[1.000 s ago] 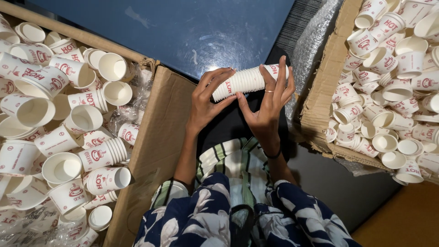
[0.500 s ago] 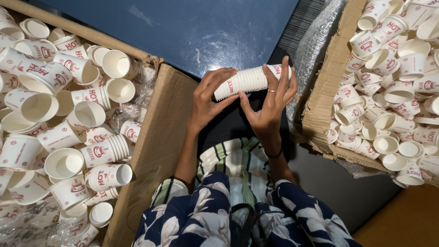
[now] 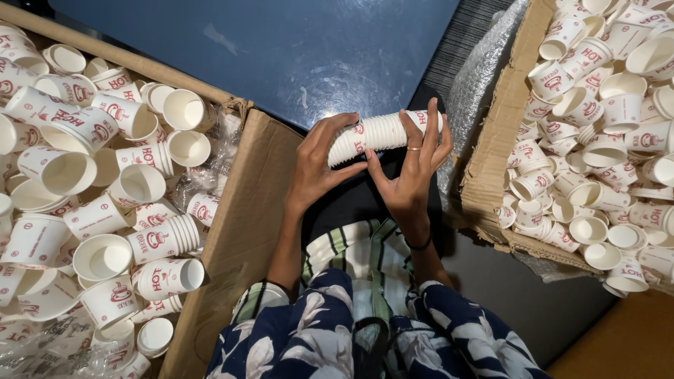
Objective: Sorting, stacking, and bagging paper cups from cardboard boxes.
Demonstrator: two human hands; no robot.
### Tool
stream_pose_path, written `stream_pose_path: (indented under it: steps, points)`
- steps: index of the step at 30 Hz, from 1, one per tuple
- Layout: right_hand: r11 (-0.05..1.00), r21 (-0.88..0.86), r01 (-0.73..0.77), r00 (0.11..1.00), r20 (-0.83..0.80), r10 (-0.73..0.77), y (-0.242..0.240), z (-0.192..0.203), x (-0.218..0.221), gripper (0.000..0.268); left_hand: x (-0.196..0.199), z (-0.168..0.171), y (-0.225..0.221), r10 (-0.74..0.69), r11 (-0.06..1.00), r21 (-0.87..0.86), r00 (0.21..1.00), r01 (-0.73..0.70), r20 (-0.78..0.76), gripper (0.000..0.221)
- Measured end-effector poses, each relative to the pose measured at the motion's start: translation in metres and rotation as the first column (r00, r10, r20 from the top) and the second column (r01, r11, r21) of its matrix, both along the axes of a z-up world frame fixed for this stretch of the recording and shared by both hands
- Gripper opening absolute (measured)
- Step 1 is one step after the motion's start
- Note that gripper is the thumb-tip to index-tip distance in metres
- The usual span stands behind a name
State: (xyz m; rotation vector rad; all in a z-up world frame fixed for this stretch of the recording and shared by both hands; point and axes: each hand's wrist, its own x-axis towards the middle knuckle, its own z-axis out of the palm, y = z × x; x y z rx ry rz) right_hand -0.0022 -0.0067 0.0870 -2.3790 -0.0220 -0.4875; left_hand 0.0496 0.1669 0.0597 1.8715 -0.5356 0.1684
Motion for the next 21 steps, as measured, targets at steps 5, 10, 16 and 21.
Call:
stream_pose_path:
  steps: [5,10,16,21]
  points:
    - [1.0,-0.005,0.0,1.0,-0.023,0.0,0.0,0.002,-0.001,0.069,0.001,-0.007,-0.016,0.075,0.991,0.098,0.987,-0.089,0.139,0.068]
    - [1.0,0.008,-0.015,0.999,-0.028,0.016,-0.001,0.005,-0.001,0.065,0.001,-0.017,-0.016,0.081,0.993,0.08,0.988,-0.092,0.13,0.065]
    - [0.997,0.071,-0.038,0.999,-0.019,0.04,-0.004,0.002,-0.002,0.056,0.003,-0.018,-0.015,0.072,0.995,0.059,0.985,-0.082,0.158,0.062]
    - [0.998,0.061,-0.035,0.999,-0.013,0.036,-0.003,0.005,-0.001,0.055,0.003,-0.015,-0.012,0.066,0.996,0.056,0.985,-0.075,0.158,0.06]
